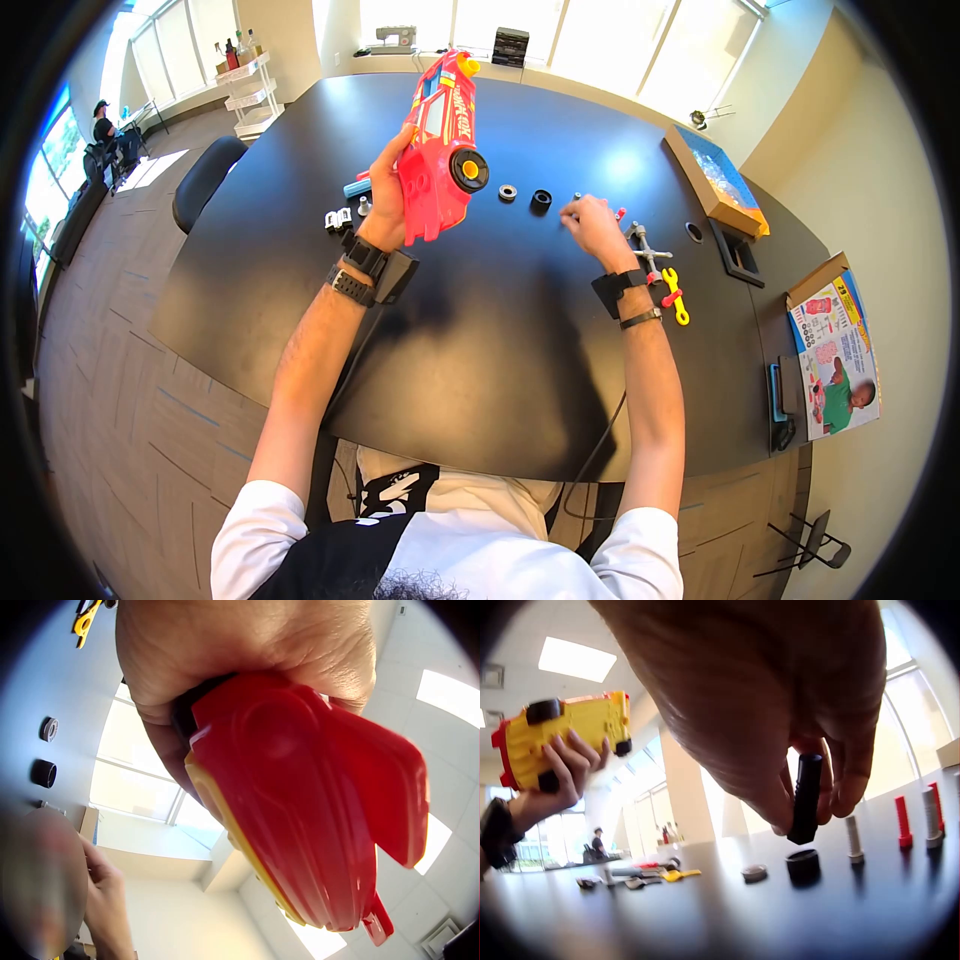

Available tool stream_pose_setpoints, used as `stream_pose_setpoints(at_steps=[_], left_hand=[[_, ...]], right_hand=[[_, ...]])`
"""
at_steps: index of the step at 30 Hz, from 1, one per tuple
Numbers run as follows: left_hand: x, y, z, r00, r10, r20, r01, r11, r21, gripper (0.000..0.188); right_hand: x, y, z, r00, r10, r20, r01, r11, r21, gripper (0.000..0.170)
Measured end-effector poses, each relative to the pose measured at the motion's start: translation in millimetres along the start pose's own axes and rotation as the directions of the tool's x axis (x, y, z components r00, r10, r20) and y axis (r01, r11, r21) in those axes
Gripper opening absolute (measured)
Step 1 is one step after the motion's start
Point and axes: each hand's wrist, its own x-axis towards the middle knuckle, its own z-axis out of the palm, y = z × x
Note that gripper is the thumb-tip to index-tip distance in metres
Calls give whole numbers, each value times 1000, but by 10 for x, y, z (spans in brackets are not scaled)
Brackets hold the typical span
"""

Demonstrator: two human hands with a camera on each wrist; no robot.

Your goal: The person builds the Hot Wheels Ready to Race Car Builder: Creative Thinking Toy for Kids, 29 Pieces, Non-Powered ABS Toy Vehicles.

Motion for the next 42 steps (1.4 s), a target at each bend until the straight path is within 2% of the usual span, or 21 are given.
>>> stream_pose_setpoints(at_steps=[2, 3, 5, 6, 8, 9, 10, 12, 18, 22, 25, 26, 27, 31, 33, 34, 36, 37, 39, 42], left_hand=[[1, -6, -2, 1000, -3, 5, 3, 1000, -2, 61], [4, -9, 1, 1000, 1, -3, -1, 1000, -2, 61], [5, -21, 5, 1000, 3, -11, -3, 1000, -2, 60], [5, -25, 4, 1000, 6, -22, -6, 1000, -3, 60], [-1, -28, -3, 999, 7, -33, -7, 1000, -3, 60], [-1, -30, -7, 999, 3, -32, -3, 1000, 1, 60], [0, -27, 3, 1000, 0, -31, 0, 1000, 4, 60], [-15, -22, 20, 1000, -1, -21, 1, 1000, 11, 60], [-15, -21, 27, 1000, -2, -9, 3, 1000, 15, 61], [4, -26, -17, 1000, -24, -18, 25, 999, 32, 60], [-19, -24, 5, 1000, -7, -16, 7, 1000, 14, 60], [-16, -31, -17, 1000, -7, -18, 7, 1000, 13, 60], [5, -38, -50, 1000, -11, -26, 12, 1000, 20, 60], [9, -34, -64, 999, -35, -17, 35, 999, 33, 57], [10, -44, -46, 999, -26, -29, 27, 999, 31, 57], [14, -38, -24, 999, -20, -40, 21, 999, 32, 56], [-1, -17, 3, 999, -31, -25, 32, 999, 32, 56], [-15, -13, 13, 999, -42, -15, 42, 999, 30, 56], [-19, -10, 5, 999, -44, -8, 44, 998, 51, 56], [13, -32, -17, 999, -48, -7, 48, 996, 74, 58]], right_hand=[[18, -318, -290, 980, -57, -190, 85, 986, 143, 18], [14, -508, -453, 980, -55, -191, 83, 986, 143, 18], [-32, -916, -776, 960, 166, -225, -23, 849, 529, 20], [-55, -1081, -892, 960, 167, -226, -23, 848, 529, 20], [-109, -1353, -1065, 912, 142, -384, 206, 651, 730, 19], [-133, -1430, -1115, 908, 135, -396, 244, 598, 763, 14], [-161, -1507, -1147, 907, 136, -399, 246, 599, 763, 14], [-218, -1648, -1172, 886, 100, -453, 354, 486, 799, 14], [-245, -1798, -1041, 881, 63, -469, 413, 381, 827, 13], [-267, -1839, -1030, 906, 34, -422, 377, 387, 841, 17], [-294, -1933, -1088, 925, 77, -372, 312, 405, 860, 18], [-296, -1906, -1108, 896, -24, -443, 361, 619, 697, 20], [-292, -1885, -1118, 864, -141, -483, 395, 784, 479, 21], [-264, -1857, -1127, 848, -168, -503, 392, 837, 382, 17], [-266, -1790, -1180, 951, -144, -272, 195, 966, 169, 26], [-280, -1840, -1196, 951, -144, -275, 195, 966, 168, 26], [-332, -1973, -1217, 881, -119, -458, 309, 877, 367, 33], [-332, -1952, -1214, 882, -121, -456, 310, 877, 367, 33], [-349, -1856, -1201, 922, -212, -324, 307, 910, 278, 34], [-320, -1749, -1157, 934, -185, -304, 260, 939, 226, 41]])
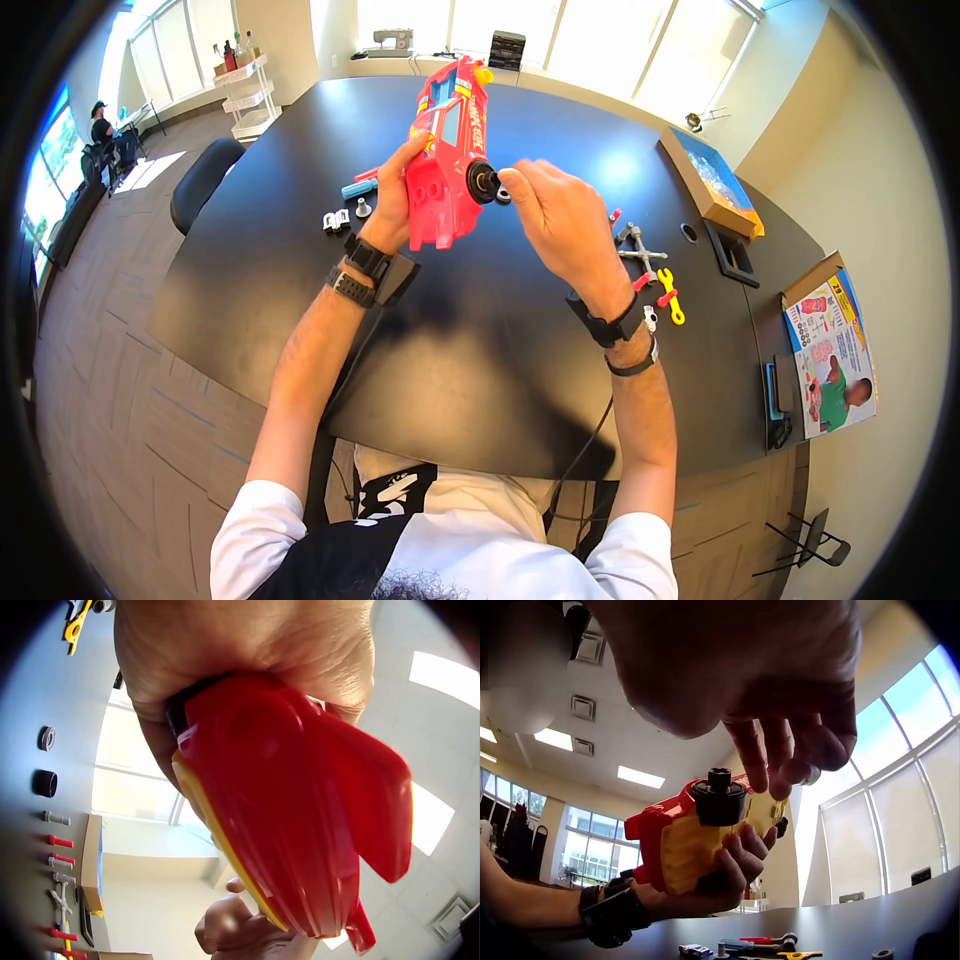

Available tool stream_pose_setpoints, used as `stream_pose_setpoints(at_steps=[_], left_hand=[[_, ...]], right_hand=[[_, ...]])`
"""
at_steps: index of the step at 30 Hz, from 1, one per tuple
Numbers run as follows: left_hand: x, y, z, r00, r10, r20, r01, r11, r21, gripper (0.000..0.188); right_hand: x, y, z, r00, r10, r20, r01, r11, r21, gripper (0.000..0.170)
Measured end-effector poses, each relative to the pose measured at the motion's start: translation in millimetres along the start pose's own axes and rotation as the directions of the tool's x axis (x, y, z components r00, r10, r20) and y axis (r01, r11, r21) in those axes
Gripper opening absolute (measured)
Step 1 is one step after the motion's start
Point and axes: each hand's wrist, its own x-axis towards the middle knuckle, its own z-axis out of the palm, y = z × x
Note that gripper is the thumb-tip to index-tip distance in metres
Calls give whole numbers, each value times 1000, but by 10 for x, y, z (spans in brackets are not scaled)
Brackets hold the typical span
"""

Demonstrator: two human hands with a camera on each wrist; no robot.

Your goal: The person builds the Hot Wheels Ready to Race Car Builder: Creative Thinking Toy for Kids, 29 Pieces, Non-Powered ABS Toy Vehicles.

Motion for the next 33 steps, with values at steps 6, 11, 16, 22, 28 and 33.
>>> stream_pose_setpoints(at_steps=[6, 11, 16, 22, 28, 33], left_hand=[[-1, -6, -25, 1000, -17, -15, 17, 999, 43, 61], [-13, -2, -6, 999, 7, -47, -4, 998, 55, 61], [15, 10, -68, 1000, -29, 9, 29, 997, 67, 61], [22, 2, -62, 1000, -17, -10, 18, 998, 60, 60], [-14, 23, 9, 1000, -19, -24, 20, 1000, 19, 47], [-4, -2, -16, 1000, -20, -7, 20, 999, 36, 47]], right_hand=[[-35, 22, -28, 990, 65, 127, -69, 997, 33, 38], [-48, -100, 50, 997, 7, -73, 7, 982, 190, 36], [-79, 128, 70, 980, 98, 176, -118, 987, 105, 35], [-61, -20, 34, 999, 6, 35, -11, 990, 138, 35], [-42, -203, 70, 1000, 9, 13, -10, 997, 83, 28], [15, -122, 121, 991, 64, 116, -71, 996, 62, 30]])
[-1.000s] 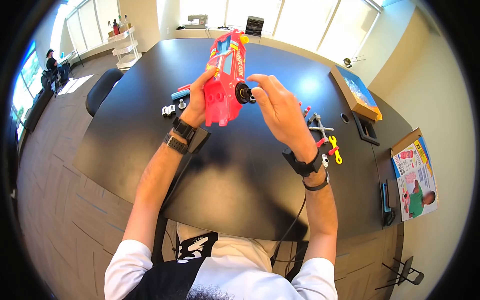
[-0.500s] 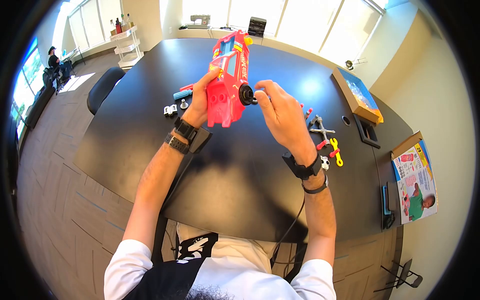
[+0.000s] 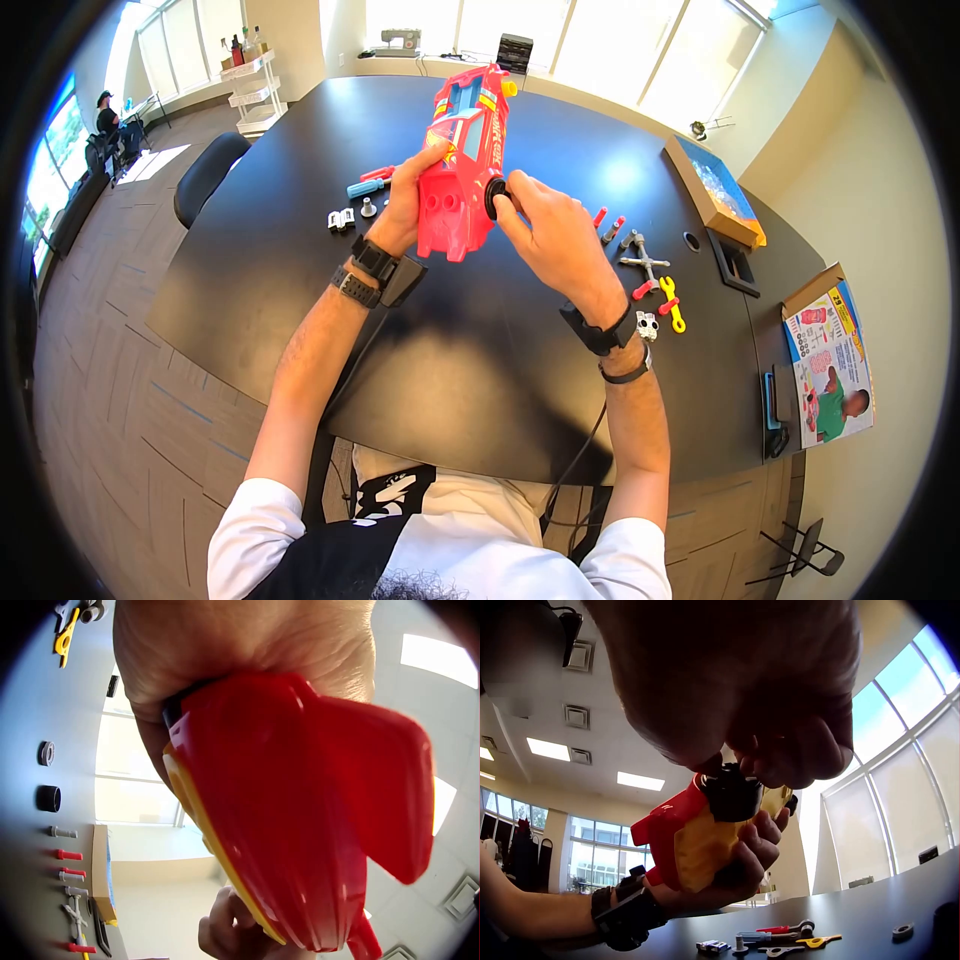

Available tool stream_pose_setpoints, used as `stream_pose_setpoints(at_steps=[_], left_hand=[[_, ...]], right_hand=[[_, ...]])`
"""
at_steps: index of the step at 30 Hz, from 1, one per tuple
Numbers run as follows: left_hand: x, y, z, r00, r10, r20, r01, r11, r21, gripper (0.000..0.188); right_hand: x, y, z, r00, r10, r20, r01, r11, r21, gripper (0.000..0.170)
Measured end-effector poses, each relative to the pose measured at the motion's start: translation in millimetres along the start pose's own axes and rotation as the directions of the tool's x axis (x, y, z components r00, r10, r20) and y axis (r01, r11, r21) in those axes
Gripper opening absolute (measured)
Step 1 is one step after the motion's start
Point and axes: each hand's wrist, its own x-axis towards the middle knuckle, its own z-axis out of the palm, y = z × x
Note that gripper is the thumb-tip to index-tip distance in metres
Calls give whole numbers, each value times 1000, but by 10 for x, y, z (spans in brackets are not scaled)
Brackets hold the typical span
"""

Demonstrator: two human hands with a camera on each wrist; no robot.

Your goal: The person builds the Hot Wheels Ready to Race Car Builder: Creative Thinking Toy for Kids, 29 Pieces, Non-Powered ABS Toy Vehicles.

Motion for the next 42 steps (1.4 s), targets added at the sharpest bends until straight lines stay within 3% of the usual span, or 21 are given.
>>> stream_pose_setpoints(at_steps=[7, 9, 13, 15, 18, 22, 24, 30, 31, 33, 34, 35, 37, 42], left_hand=[[-45, 25, 98, 1000, 23, -4, -23, 1000, -7, 47], [3, 4, 6, 1000, 27, 10, -27, 1000, 16, 51], [41, -2, -92, 998, 51, 47, -55, 995, 80, 57], [47, 0, -81, 997, 54, 59, -59, 995, 80, 58], [20, 28, -55, 998, 50, 49, -53, 997, 62, 59], [6, 49, -45, 999, 23, 26, -24, 998, 51, 60], [32, 23, -73, 1000, 27, -1, -27, 998, 53, 60], [20, 19, -37, 998, 49, -29, -50, 998, -41, 58], [4, 33, -17, 999, 51, -16, -52, 995, -85, 56], [-15, 55, -17, 999, 54, 6, -53, 993, -105, 57], [-22, 67, -14, 998, 58, 31, -54, 990, -129, 57], [-31, 74, 0, 998, 60, 30, -56, 990, -126, 57], [-46, 91, 41, 998, 66, 6, -65, 991, -113, 61], [-37, 79, 48, 996, 91, -13, -92, 994, -55, 68]], right_hand=[[-3, 147, 70, 994, 101, 31, -102, 995, 16, 40], [-39, 69, 90, 969, 83, -233, -40, 982, 186, 47], [-125, 116, 65, 989, 36, -146, 14, 944, 329, 60], [-139, 314, -82, 980, 139, 143, -170, 956, 238, 75], [-126, 476, -178, 964, 253, 77, -264, 905, 332, 83], [54, 722, -307, 953, 300, -32, -254, 854, 453, 77], [154, 942, -251, 920, 387, -68, -331, 856, 398, 63], [359, 1796, 357, 929, 366, 45, -369, 920, 136, 34], [370, 1872, 454, 930, 365, 46, -368, 919, 141, 34], [389, 2017, 648, 876, 464, 131, -457, 886, -78, 34], [357, 2308, 857, 933, 355, 62, -336, 918, -212, 35], [345, 2393, 955, 934, 353, 62, -333, 919, -210, 35], [313, 2404, 1060, 915, 391, 97, -333, 869, -365, 34], [209, 2174, 941, 919, 370, 132, -300, 877, -375, 21]])
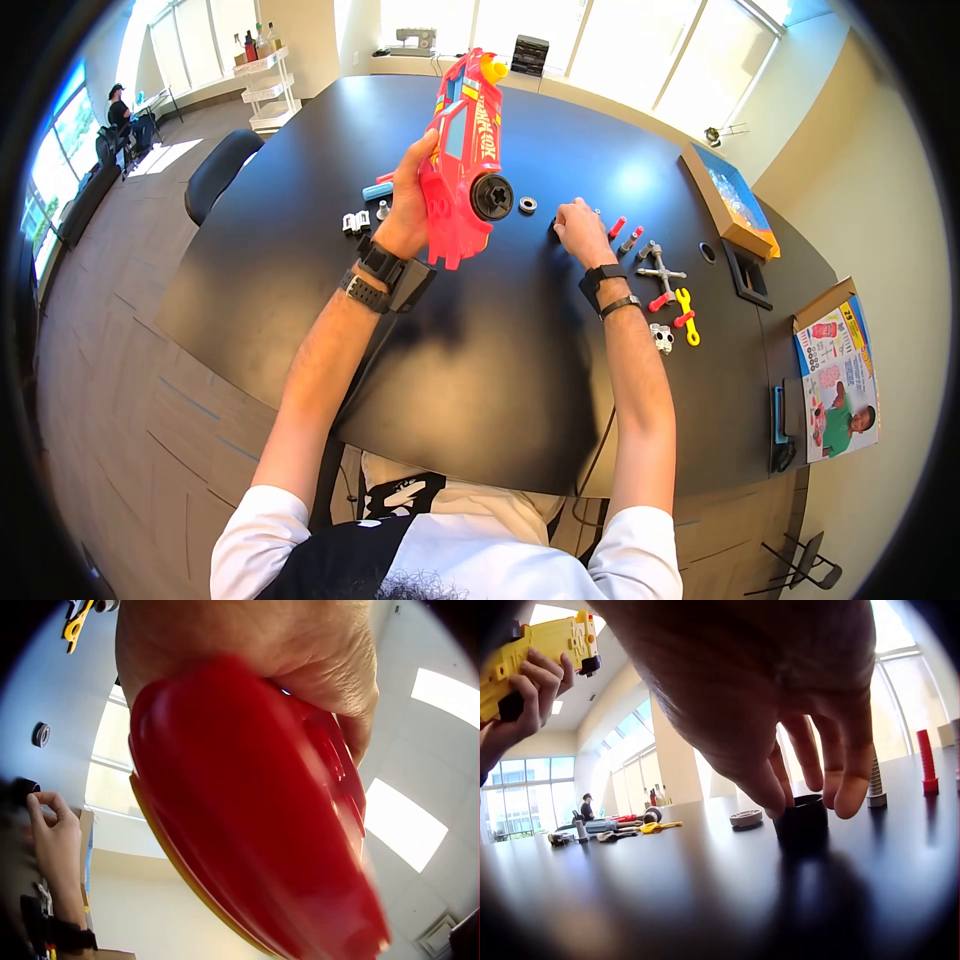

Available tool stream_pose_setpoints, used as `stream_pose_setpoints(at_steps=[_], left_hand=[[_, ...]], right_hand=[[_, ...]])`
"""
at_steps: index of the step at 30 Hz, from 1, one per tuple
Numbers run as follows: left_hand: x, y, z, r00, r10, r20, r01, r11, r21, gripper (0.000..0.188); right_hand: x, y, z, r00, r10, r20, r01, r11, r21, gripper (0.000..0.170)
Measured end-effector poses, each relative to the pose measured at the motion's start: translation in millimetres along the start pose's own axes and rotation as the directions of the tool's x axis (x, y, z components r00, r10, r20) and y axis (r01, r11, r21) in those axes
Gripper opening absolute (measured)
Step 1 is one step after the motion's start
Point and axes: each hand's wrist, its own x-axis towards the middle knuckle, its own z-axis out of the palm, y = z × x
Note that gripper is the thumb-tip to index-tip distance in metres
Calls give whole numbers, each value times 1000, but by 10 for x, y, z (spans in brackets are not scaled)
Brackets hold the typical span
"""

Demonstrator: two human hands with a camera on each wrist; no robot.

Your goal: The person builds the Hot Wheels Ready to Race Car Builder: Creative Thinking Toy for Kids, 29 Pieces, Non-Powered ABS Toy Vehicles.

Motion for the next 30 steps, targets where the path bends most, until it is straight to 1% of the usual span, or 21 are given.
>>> stream_pose_setpoints(at_steps=[1, 2, 3, 5, 6, 8, 10, 11, 13, 14, 16, 17, 19, 20, 22, 24, 26, 27, 28, 29, 30], left_hand=[[4, -9, -2, 1000, 8, -13, -7, 999, 44, 71], [-1, -9, -2, 1000, 6, -14, -5, 999, 39, 71], [-6, -2, -2, 1000, -3, -7, 3, 998, 55, 71], [-6, 3, 28, 1000, -10, 8, 9, 997, 71, 70], [-17, 0, 48, 1000, -8, 2, 8, 997, 77, 71], [-31, 3, 76, 1000, -5, -2, 5, 996, 83, 71], [-38, -14, 87, 999, -34, -18, 36, 996, 83, 71], [-39, -24, 80, 999, -42, -15, 43, 996, 83, 71], [-41, -36, 65, 995, -90, 36, 88, 995, 51, 69], [-45, -34, 79, 995, -95, 39, 93, 994, 53, 69], [-65, -23, 108, 989, -132, 67, 126, 988, 90, 65], [-60, -28, 111, 989, -133, 70, 126, 988, 90, 65], [-46, -61, 83, 977, -189, 96, 181, 980, 86, 63], [-38, -80, 74, 972, -207, 112, 198, 977, 83, 61], [-33, -74, 55, 971, -210, 114, 200, 976, 88, 62], [-48, -61, 47, 970, -214, 113, 204, 975, 88, 62], [-69, -32, 85, 985, -159, 62, 153, 984, 96, 63], [-65, -27, 73, 985, -160, 60, 154, 984, 95, 63], [-58, -17, 60, 992, -119, 38, 115, 990, 87, 64], [-50, -12, 58, 997, -78, 16, 76, 994, 79, 65], [-43, -13, 63, 999, -42, -4, 43, 994, 97, 66]], right_hand=[[-12, 18, -20, 999, -33, 25, 33, 999, 18, 18], [-33, 32, -37, 997, -65, 50, 63, 997, 38, 15], [-51, 40, -53, 997, -61, 52, 59, 998, 35, 15], [-59, 20, -124, 999, -46, 16, 42, 980, 194, 13], [-53, 21, -182, 999, -46, 12, 43, 981, 191, 13], [-120, -219, -540, 985, 17, -174, 73, 867, 493, 22], [-195, -512, -937, 926, 22, -377, 234, 750, 619, 34], [-230, -645, -1121, 925, 30, -378, 229, 750, 620, 34], [-291, -886, -1440, 831, 8, -556, 437, 607, 664, 42], [-342, -1012, -1568, 830, 14, -558, 436, 608, 664, 42], [-416, -1223, -1731, 785, -4, -619, 509, 574, 642, 41], [-412, -1269, -1748, 784, -3, -621, 509, 576, 640, 41], [-400, -1327, -1770, 839, -26, -544, 460, 567, 683, 41], [-377, -1328, -1755, 838, -27, -545, 462, 567, 682, 41], [-311, -1328, -1690, 805, -76, -588, 519, 571, 637, 39], [-293, -1333, -1669, 812, -51, -582, 494, 592, 637, 36], [-266, -1266, -1650, 815, -26, -578, 470, 613, 635, 37], [-218, -1157, -1635, 872, -42, -487, 408, 612, 678, 41], [-194, -1100, -1602, 920, -57, -388, 339, 612, 714, 47], [-177, -1062, -1538, 921, -56, -385, 337, 610, 717, 47], [-165, -1027, -1471, 949, -26, -315, 261, 627, 734, 50]])
